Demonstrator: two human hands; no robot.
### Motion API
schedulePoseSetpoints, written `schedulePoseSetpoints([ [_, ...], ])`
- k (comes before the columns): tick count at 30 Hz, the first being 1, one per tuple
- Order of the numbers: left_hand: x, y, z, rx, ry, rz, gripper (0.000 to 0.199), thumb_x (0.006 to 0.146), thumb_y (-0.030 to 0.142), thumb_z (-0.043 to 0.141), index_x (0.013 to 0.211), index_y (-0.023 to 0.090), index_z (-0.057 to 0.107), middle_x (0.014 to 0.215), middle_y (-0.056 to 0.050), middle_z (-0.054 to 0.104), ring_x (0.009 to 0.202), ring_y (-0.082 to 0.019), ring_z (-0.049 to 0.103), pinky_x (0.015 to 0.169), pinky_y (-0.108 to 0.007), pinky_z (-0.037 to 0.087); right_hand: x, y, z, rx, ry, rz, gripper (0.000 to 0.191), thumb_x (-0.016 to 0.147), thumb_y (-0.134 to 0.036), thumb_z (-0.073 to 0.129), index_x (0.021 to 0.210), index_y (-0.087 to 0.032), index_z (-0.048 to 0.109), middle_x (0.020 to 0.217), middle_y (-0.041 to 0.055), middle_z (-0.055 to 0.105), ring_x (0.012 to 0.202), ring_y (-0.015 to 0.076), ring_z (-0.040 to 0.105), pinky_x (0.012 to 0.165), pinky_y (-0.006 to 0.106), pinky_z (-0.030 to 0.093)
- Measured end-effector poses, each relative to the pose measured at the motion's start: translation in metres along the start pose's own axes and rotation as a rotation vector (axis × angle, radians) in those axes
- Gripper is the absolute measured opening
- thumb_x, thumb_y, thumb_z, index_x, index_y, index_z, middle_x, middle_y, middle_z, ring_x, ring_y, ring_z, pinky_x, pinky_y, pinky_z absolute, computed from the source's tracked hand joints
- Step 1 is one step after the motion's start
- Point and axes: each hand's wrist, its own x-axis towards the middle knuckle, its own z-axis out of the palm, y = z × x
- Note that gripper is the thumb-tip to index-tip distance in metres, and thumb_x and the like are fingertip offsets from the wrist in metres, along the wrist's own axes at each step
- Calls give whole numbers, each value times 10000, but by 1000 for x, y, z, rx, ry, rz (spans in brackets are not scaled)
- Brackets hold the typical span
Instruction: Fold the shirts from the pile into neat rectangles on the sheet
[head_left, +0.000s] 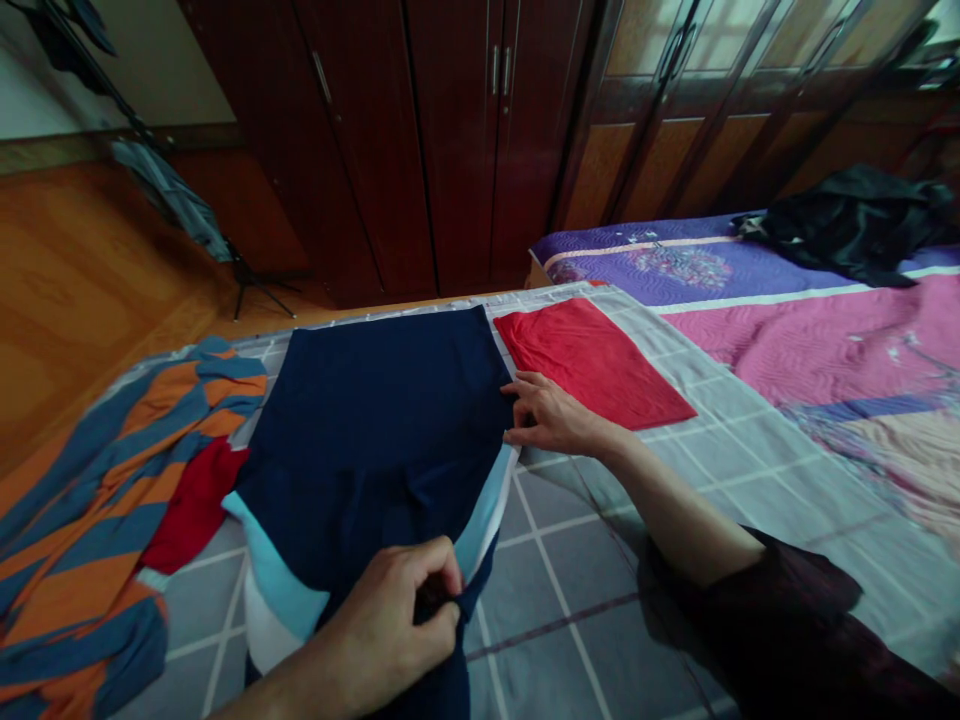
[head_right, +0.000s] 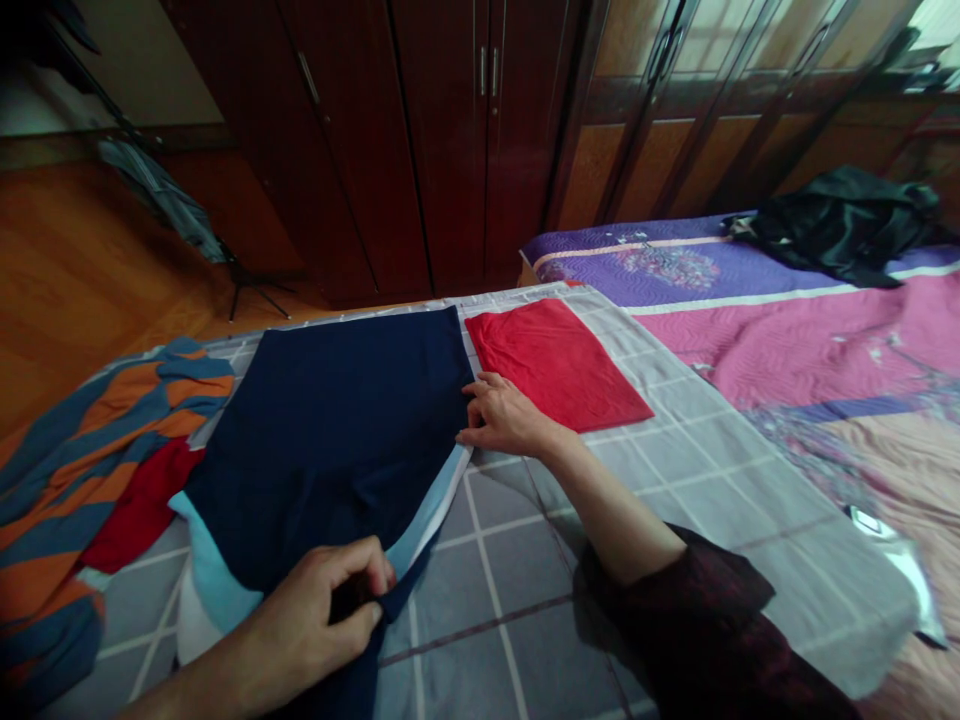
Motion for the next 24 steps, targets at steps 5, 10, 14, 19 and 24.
schedulePoseSetpoints([
  [5, 0, 20, 9, 243, -149, 204, 73, 810, 153, 537, 787, 200, 588, 746, 25, 637, 711, -125, 595, 672, -206, 381, -2, -10, 0, -77, 60, -17, 178, 732, -314, 711, 844, -177, 694, 1182, 127, 579, 1255, 329, 396, 1008, 466, 375],
  [10, 3, 20, 15, 400, -182, 367, 101, 866, 122, 519, 881, 189, 592, 857, 6, 673, 796, -134, 638, 730, -198, 429, 0, -27, 17, -109, 128, -64, 304, 786, -300, 650, 1043, -137, 636, 1283, 172, 516, 1263, 324, 392, 1012, 485, 369],
  [14, 9, 14, 25, 477, -187, 454, 75, 832, 115, 569, 873, 170, 599, 823, -1, 679, 758, -138, 645, 702, -196, 456, 2, -25, 23, -128, 124, -39, 71, 770, -170, 608, 828, -156, 645, 1088, 135, 621, 1161, 280, 492, 985, 432, 406],
  [19, 13, 10, 31, 458, -164, 514, 128, 812, 126, 608, 932, 167, 605, 820, 13, 682, 745, -116, 643, 702, -171, 471, 4, -25, 27, -128, 184, -30, 172, 800, -271, 631, 902, -132, 642, 1132, 160, 601, 1124, 290, 512, 961, 431, 429],
  [24, 11, 9, 31, 588, -92, 519, 104, 856, 253, 578, 893, 156, 582, 848, -22, 648, 781, -165, 624, 701, -244, 500, 5, -25, 34, -117, 209, -71, 266, 841, -361, 598, 959, -126, 637, 1163, 176, 586, 1123, 293, 516, 957, 449, 432],
])
